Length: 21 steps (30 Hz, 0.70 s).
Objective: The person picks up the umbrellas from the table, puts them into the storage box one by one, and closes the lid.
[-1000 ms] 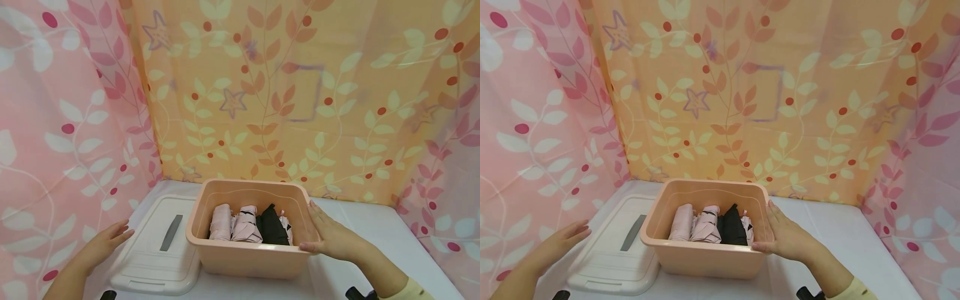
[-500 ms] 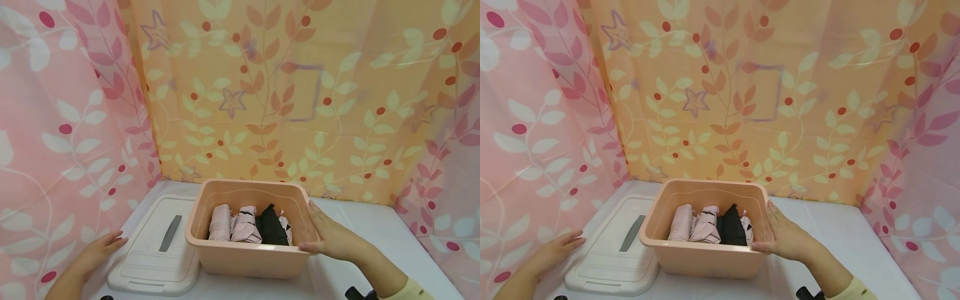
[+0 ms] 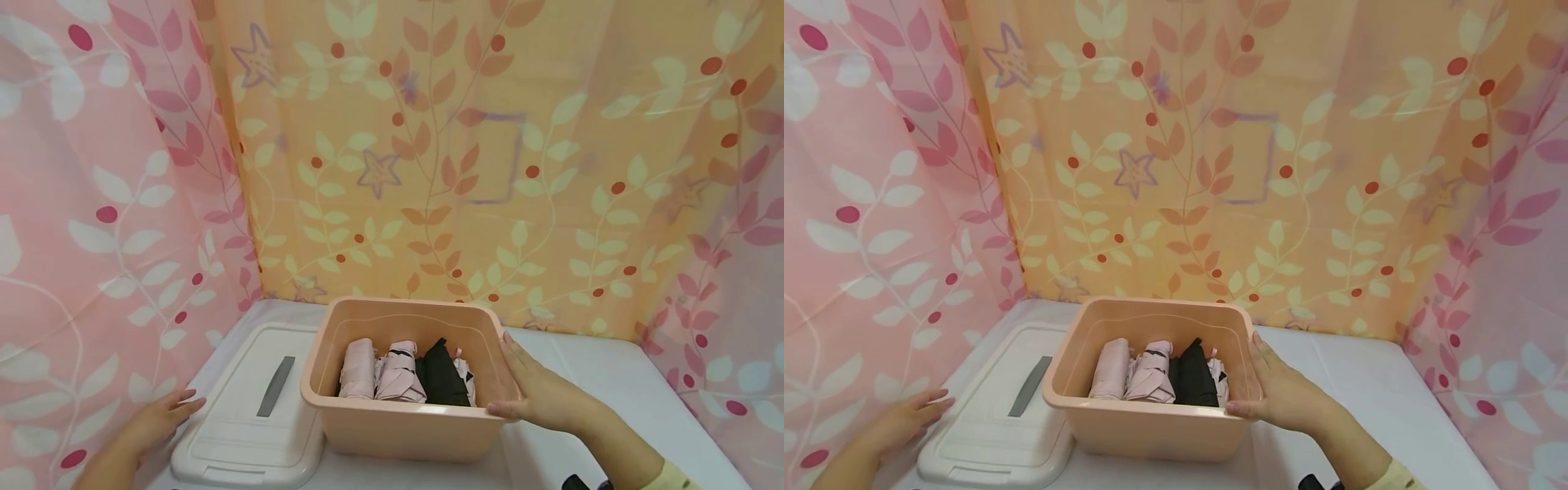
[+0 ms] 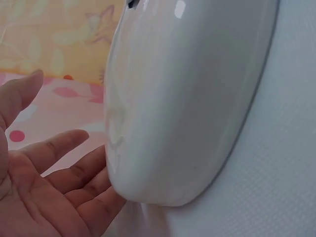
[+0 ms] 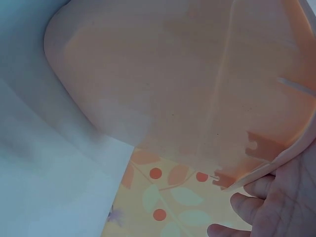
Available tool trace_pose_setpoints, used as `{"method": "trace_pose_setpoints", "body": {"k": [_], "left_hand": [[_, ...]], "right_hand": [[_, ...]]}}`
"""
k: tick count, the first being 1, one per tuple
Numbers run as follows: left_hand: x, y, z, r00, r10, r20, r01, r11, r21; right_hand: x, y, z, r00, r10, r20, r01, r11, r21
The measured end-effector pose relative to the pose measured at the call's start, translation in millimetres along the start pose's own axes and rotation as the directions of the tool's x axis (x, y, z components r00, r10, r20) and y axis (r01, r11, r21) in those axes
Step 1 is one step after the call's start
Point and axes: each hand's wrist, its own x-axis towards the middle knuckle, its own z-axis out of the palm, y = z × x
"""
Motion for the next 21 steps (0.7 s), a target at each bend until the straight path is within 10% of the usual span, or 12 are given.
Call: {"method": "trace_pose_setpoints", "body": {"k": [21], "left_hand": [[2.3, -1.7, 8.0, 1.000, 0.020, 0.019, -0.020, 1.000, -0.010]], "right_hand": [[0.2, 0.0, 3.2, 1.000, -0.008, -0.021, 0.008, 1.000, 0.025]]}}
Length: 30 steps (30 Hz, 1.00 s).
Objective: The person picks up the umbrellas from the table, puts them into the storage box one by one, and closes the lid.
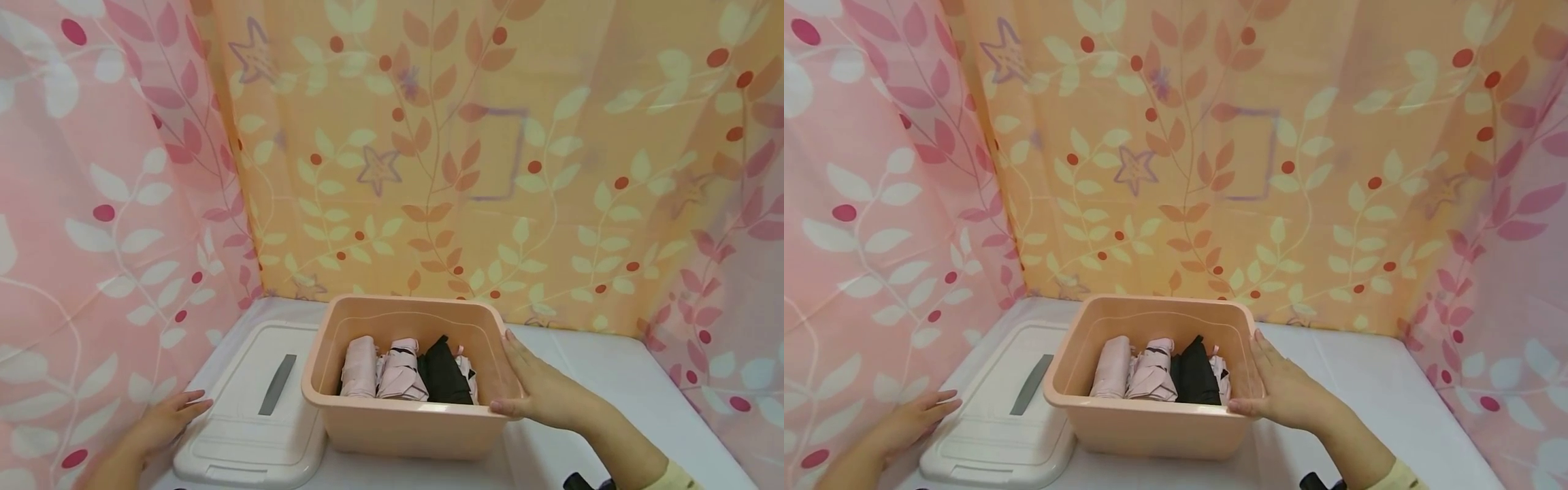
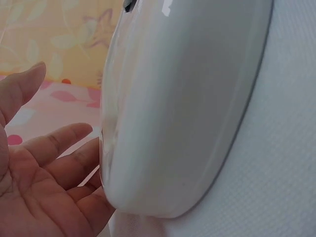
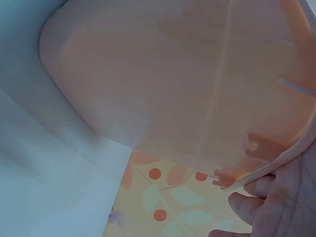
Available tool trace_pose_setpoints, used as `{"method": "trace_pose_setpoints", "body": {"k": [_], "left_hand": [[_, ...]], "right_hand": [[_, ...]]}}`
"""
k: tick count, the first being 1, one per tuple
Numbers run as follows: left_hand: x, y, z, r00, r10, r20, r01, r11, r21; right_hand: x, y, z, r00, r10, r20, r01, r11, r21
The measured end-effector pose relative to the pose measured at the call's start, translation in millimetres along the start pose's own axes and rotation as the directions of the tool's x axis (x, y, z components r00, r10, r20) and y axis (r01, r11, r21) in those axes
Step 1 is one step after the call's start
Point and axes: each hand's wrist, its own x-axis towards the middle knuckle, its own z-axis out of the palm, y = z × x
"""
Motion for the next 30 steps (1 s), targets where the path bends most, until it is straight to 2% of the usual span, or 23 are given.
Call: {"method": "trace_pose_setpoints", "body": {"k": [6, 11, 20, 30], "left_hand": [[0.3, -1.8, 1.9, 1.000, 0.011, -0.006, -0.010, 0.999, 0.044], [1.9, -1.7, 2.4, 1.000, 0.015, -0.009, -0.015, 1.000, 0.012], [-1.0, -0.2, -0.3, 1.000, -0.021, 0.019, 0.023, 0.995, -0.099], [-4.2, -1.5, -2.2, 0.994, -0.048, 0.094, 0.070, 0.964, -0.256]], "right_hand": [[-3.7, 0.0, 2.5, 1.000, 0.000, 0.005, 0.000, 1.000, 0.019], [-1.4, -0.2, 0.6, 1.000, -0.010, -0.013, 0.010, 1.000, 0.005], [1.1, 0.9, -0.1, 1.000, -0.020, -0.009, 0.020, 1.000, 0.011], [-0.1, 0.2, -1.0, 1.000, -0.016, -0.008, 0.016, 1.000, 0.010]]}}
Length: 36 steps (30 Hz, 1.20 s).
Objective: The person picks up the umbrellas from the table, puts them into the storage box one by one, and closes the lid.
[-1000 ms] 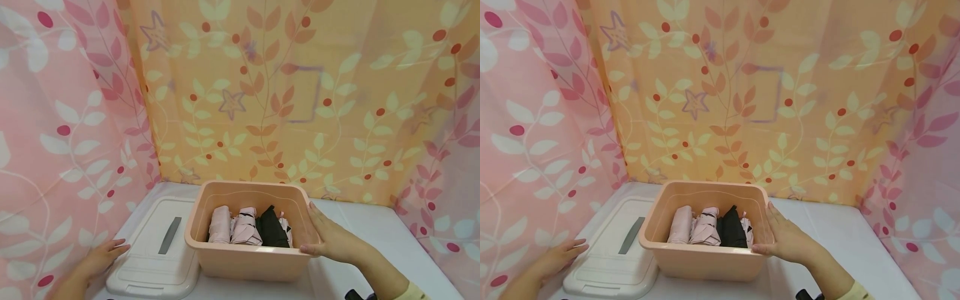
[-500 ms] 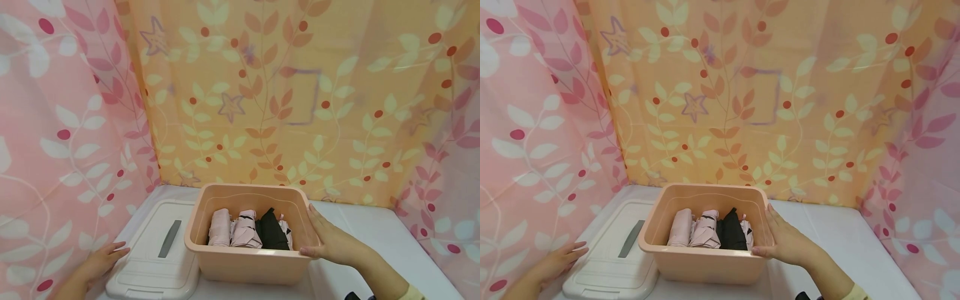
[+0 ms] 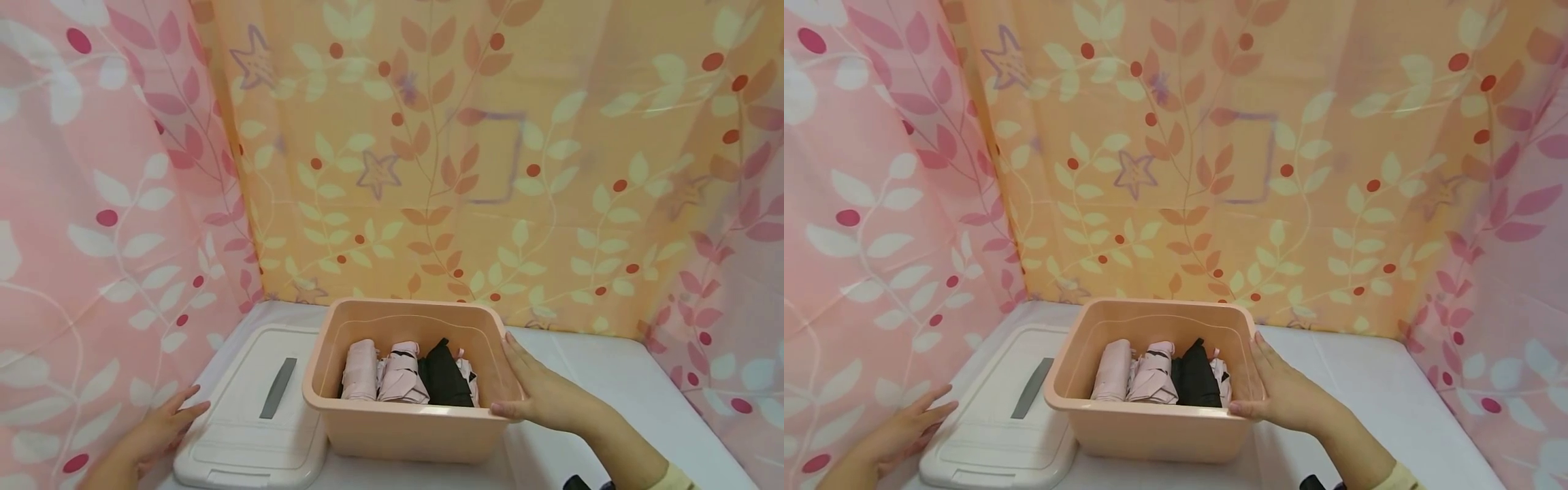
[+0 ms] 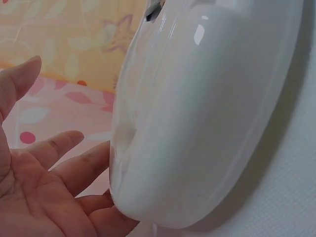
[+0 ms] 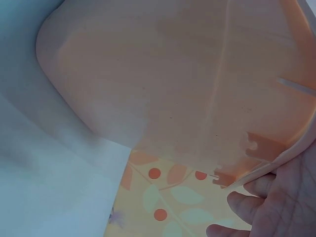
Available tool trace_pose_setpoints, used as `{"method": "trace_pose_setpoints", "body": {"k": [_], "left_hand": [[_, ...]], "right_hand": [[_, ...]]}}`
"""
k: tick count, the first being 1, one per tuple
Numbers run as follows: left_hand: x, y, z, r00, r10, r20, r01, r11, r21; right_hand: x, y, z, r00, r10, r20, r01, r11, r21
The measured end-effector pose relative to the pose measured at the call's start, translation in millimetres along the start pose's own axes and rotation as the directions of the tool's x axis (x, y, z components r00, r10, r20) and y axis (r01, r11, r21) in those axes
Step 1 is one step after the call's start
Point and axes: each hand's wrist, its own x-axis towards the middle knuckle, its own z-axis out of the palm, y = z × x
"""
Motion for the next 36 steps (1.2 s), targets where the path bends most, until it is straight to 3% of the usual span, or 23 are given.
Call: {"method": "trace_pose_setpoints", "body": {"k": [13, 20, 24, 28, 34, 36], "left_hand": [[2.8, -9.8, -10.4, 0.997, 0.034, -0.073, -0.030, 0.998, 0.057], [0.5, -4.9, -13.6, 0.994, -0.061, -0.096, 0.057, 0.998, -0.040], [-3.0, 4.0, -18.4, 0.993, -0.067, -0.099, 0.060, 0.996, -0.071], [-9.4, 11.7, -19.3, 0.997, -0.017, -0.074, 0.008, 0.992, -0.124], [-14.3, 20.8, -17.7, 0.999, 0.040, 0.032, -0.031, 0.964, -0.262], [-15.1, 23.8, -15.9, 0.997, 0.063, 0.041, -0.048, 0.957, -0.287]], "right_hand": [[0.4, 2.1, 0.0, 1.000, 0.002, -0.007, -0.002, 1.000, 0.008], [0.1, 2.6, 0.0, 1.000, 0.003, -0.011, -0.003, 1.000, 0.014], [0.0, 2.8, -0.6, 1.000, 0.001, -0.012, -0.001, 1.000, 0.016], [-1.6, 3.2, -0.2, 1.000, 0.004, -0.007, -0.004, 1.000, 0.031], [-2.7, 3.6, 0.3, 1.000, 0.009, 0.000, -0.009, 1.000, 0.021], [-2.8, 3.7, 0.1, 1.000, 0.008, -0.001, -0.008, 1.000, 0.020]]}}
